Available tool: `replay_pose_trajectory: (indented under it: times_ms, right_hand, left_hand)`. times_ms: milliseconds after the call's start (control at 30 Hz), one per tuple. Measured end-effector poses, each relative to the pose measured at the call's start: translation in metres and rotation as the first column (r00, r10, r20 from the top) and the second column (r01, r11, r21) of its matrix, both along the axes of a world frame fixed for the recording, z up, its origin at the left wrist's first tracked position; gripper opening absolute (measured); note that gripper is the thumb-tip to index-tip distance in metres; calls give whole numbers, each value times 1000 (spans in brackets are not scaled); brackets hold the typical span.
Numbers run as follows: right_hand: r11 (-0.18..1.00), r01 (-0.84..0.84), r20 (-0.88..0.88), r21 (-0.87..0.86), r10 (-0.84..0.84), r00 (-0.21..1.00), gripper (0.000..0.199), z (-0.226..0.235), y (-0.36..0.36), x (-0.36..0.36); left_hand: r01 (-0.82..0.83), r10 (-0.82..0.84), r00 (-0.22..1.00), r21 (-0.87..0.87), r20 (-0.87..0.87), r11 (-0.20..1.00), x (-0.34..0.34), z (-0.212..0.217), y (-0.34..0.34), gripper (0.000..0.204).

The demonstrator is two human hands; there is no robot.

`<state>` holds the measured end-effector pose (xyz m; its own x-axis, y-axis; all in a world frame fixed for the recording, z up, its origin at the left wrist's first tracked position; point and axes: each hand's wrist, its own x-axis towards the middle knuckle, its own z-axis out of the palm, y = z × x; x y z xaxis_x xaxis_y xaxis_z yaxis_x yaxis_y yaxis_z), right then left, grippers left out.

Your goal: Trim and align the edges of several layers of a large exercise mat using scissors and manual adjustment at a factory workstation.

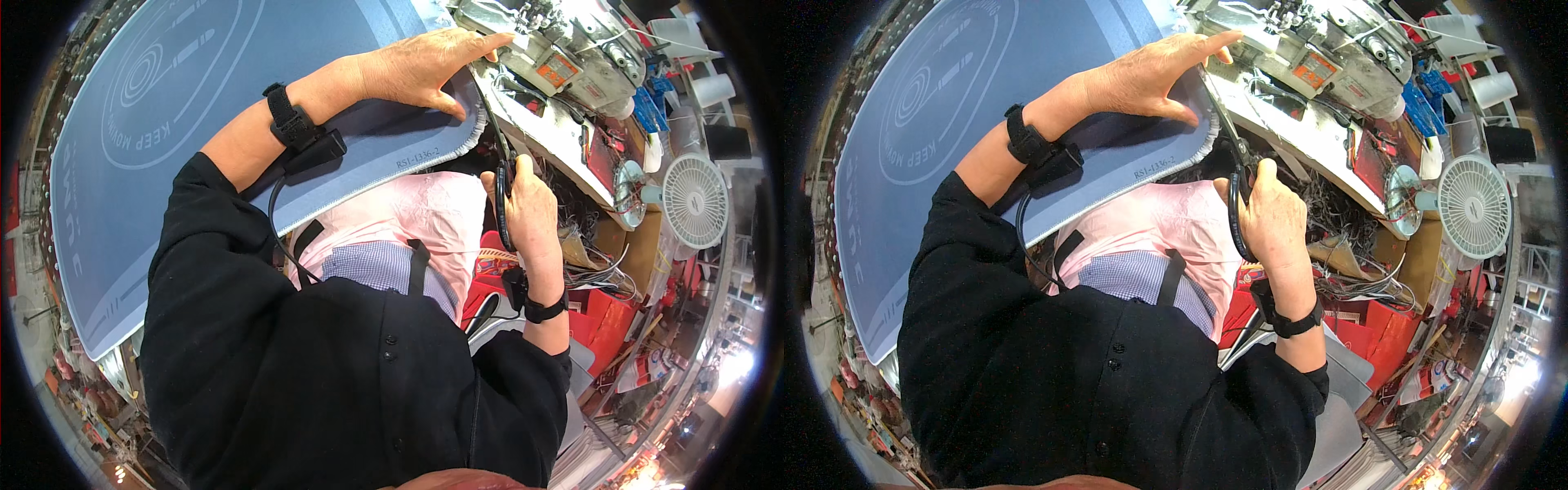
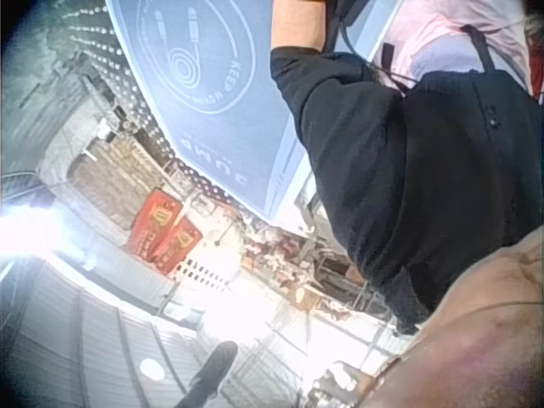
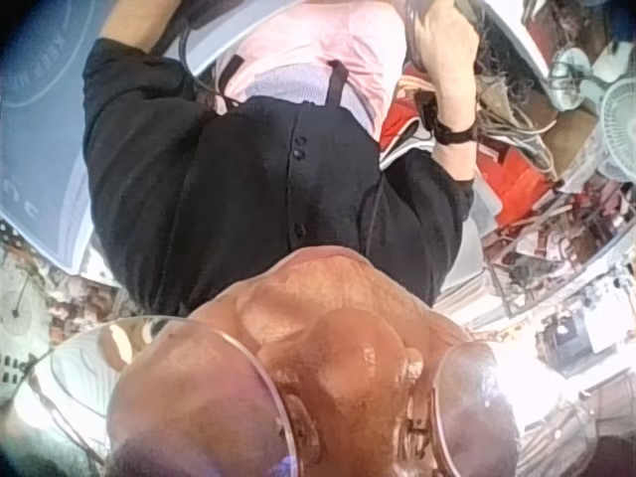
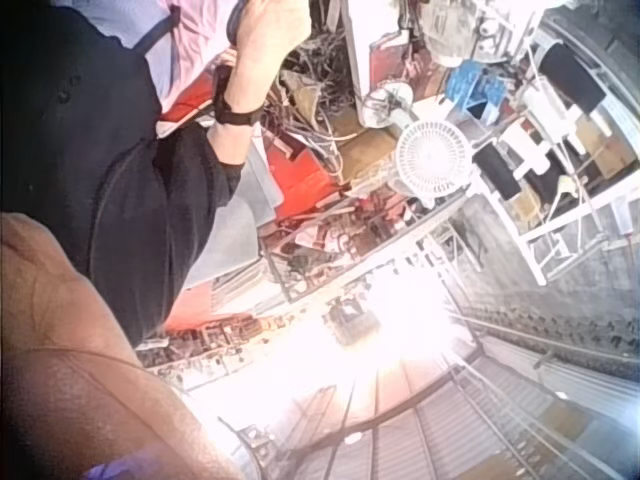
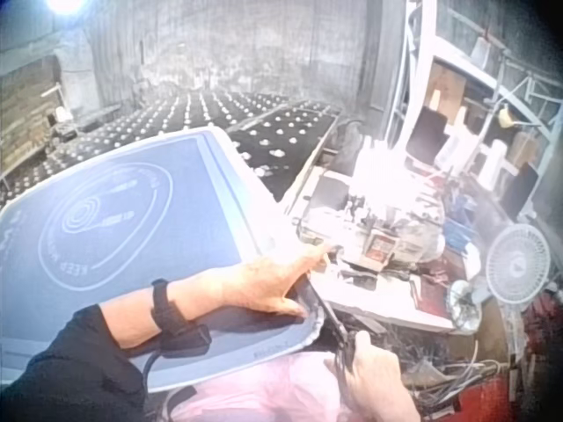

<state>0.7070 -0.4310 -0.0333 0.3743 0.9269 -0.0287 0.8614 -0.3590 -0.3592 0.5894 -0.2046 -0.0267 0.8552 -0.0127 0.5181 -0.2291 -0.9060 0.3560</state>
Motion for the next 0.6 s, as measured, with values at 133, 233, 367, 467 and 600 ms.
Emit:
replay_pose_trajectory:
  times_ms: [133, 233, 367, 467, 600]
  right_hand:
    - [998, -7, -100, 56, 12, 995, 52, -11, -3, 4]
    - [997, 19, -198, 79, -3, 980, 44, -13, -4, -1]
    - [1000, -19, 42, 24, 18, 999, 50, -4, -1, 1]
    - [1000, -6, 118, 9, 5, 993, 55, -3, 3, 3]
    - [1000, -8, 202, -2, 9, 979, 58, 1, 6, 2]
  left_hand:
    - [-5, 4, 1000, -43, -23, 999, 0, 0, 0, 104]
    - [3, -4, 1000, -39, -10, 999, 0, -1, 1, 104]
    - [12, -13, 1000, -51, -11, 999, 1, -3, 2, 104]
    - [14, -16, 999, -48, -38, 999, 1, 0, 0, 104]
    - [-19, 18, 999, -35, -26, 999, 1, -6, 2, 104]
